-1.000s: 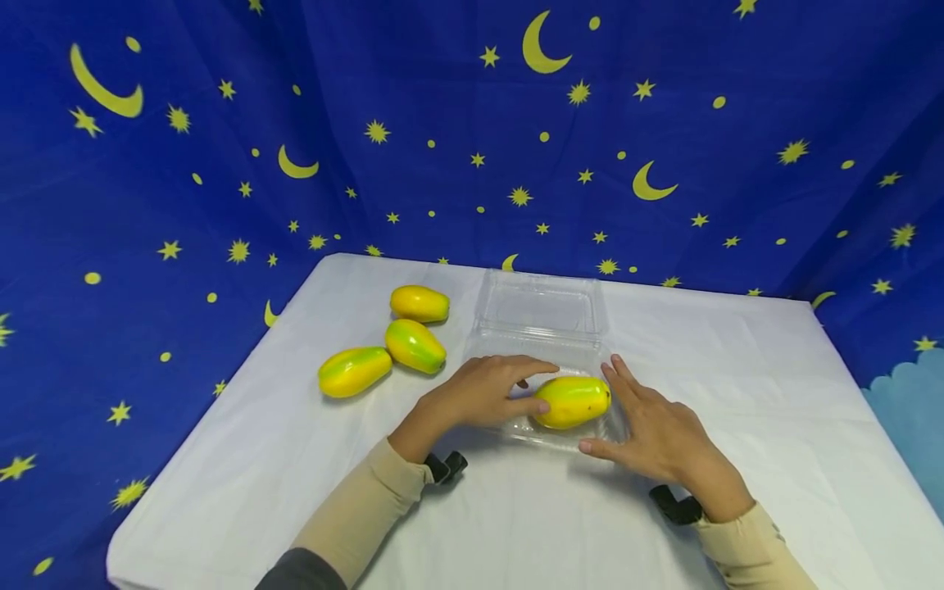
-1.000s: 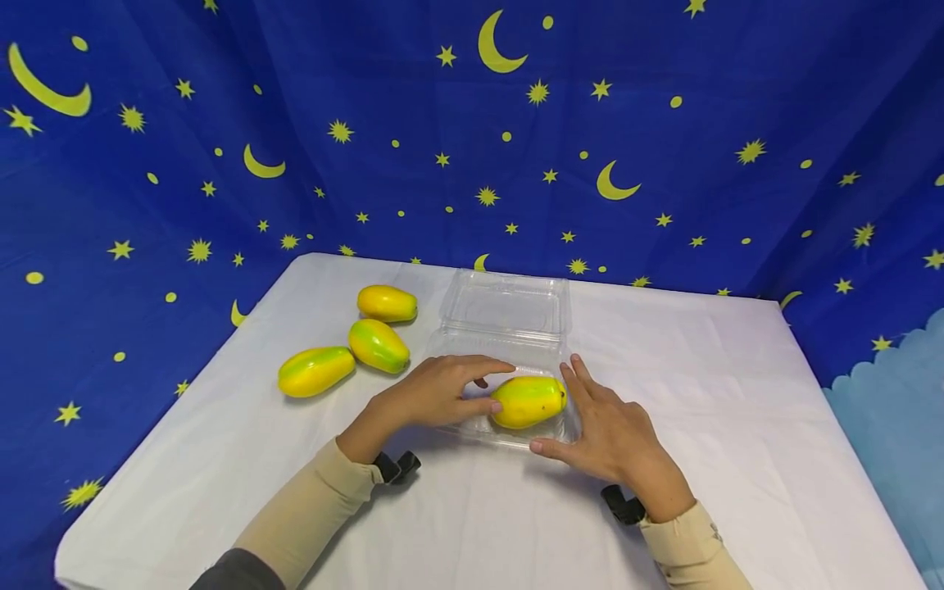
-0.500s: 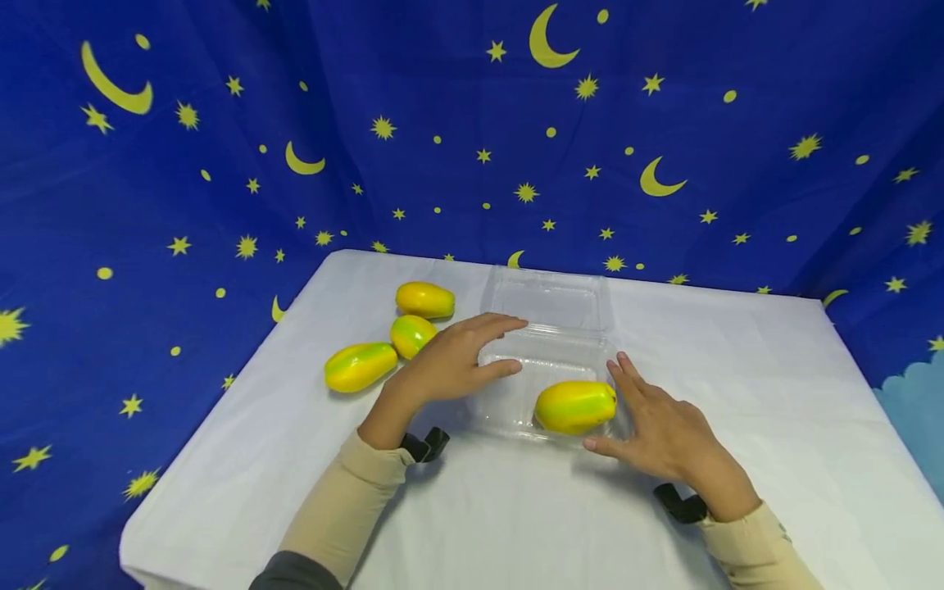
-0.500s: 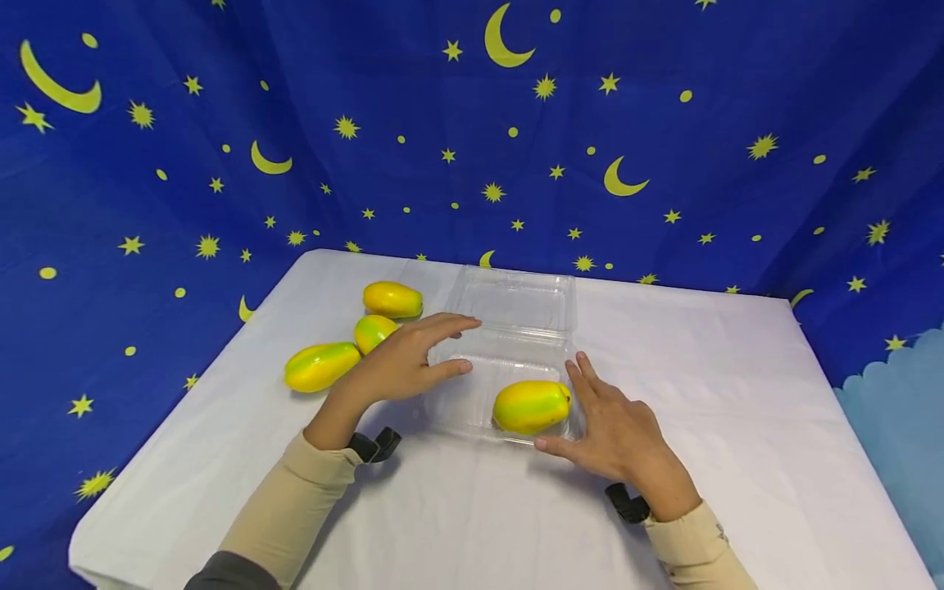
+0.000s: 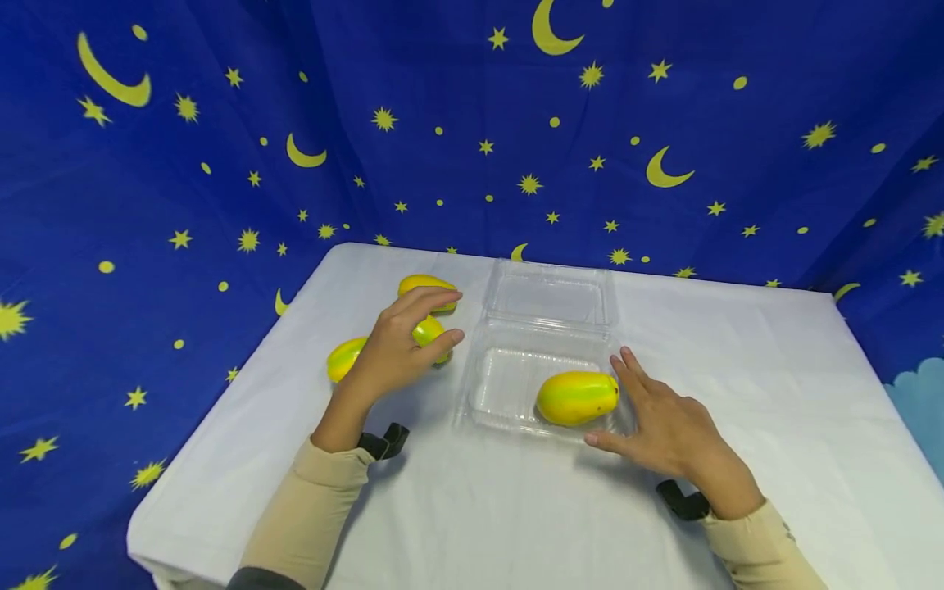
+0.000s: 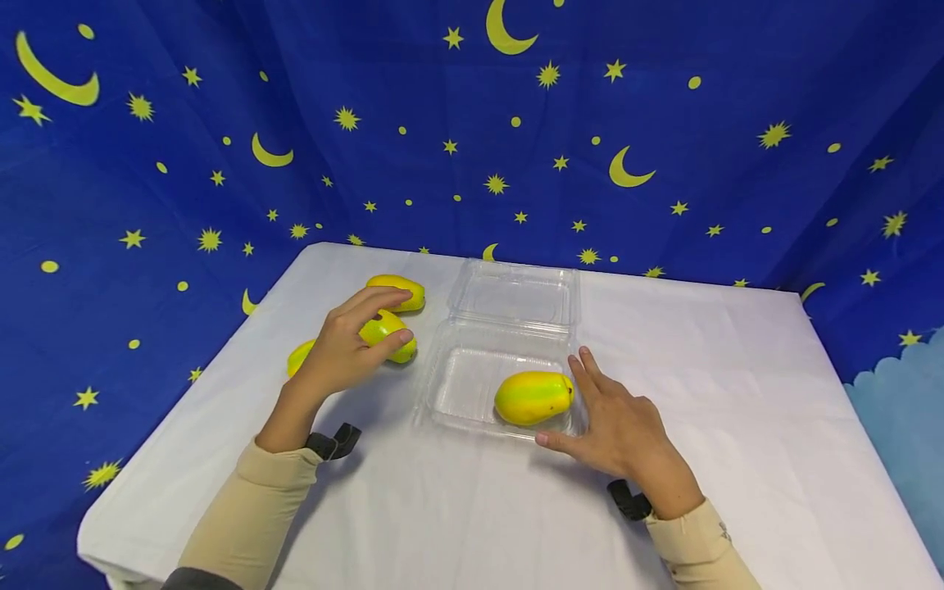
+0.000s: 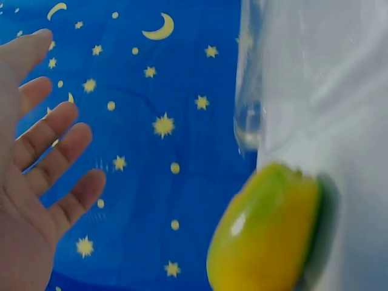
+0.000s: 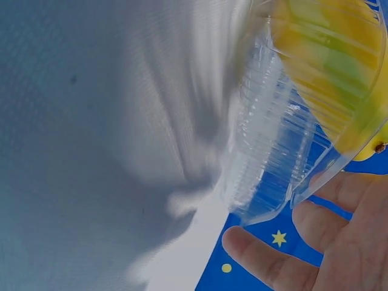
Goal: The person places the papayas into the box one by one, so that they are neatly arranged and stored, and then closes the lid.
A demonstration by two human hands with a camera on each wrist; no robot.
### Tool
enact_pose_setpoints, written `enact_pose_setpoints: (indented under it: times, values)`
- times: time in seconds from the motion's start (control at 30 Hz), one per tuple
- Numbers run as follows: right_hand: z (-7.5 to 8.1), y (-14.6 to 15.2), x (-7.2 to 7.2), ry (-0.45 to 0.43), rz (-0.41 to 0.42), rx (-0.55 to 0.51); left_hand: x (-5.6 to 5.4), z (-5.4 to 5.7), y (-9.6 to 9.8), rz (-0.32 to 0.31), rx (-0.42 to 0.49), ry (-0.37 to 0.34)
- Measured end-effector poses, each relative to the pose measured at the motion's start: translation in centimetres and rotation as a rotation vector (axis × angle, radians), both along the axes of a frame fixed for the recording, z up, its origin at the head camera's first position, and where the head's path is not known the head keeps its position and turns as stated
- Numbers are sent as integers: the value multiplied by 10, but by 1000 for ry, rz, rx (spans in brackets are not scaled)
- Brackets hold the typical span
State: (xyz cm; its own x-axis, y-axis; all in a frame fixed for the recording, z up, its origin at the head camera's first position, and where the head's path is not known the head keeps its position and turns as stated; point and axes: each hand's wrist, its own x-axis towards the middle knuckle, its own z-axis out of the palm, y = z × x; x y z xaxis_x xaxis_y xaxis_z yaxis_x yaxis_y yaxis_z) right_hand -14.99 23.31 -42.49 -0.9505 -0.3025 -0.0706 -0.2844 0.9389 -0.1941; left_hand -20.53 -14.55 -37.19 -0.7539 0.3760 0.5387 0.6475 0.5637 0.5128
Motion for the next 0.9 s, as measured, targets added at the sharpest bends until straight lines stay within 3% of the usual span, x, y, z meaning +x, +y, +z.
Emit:
enact_pose_setpoints:
  times: [0.2,0.43,0.6,0.7,0.9]
  values:
    - [0,0,0,-2,2,-5,8,-9,-27,98,21,46]
    - [1,0,1,4,-6,-2,18,-18,-57,204,48,42]
    - [2,-1,1,-1,-1,-5,23,-20,-68,260,79,20]
    - [2,-2,1,4,-3,2,25,-19,-72,291,82,-40]
    - [3,-2,1,1,-8,12,25,-22,-88,374,52,-280]
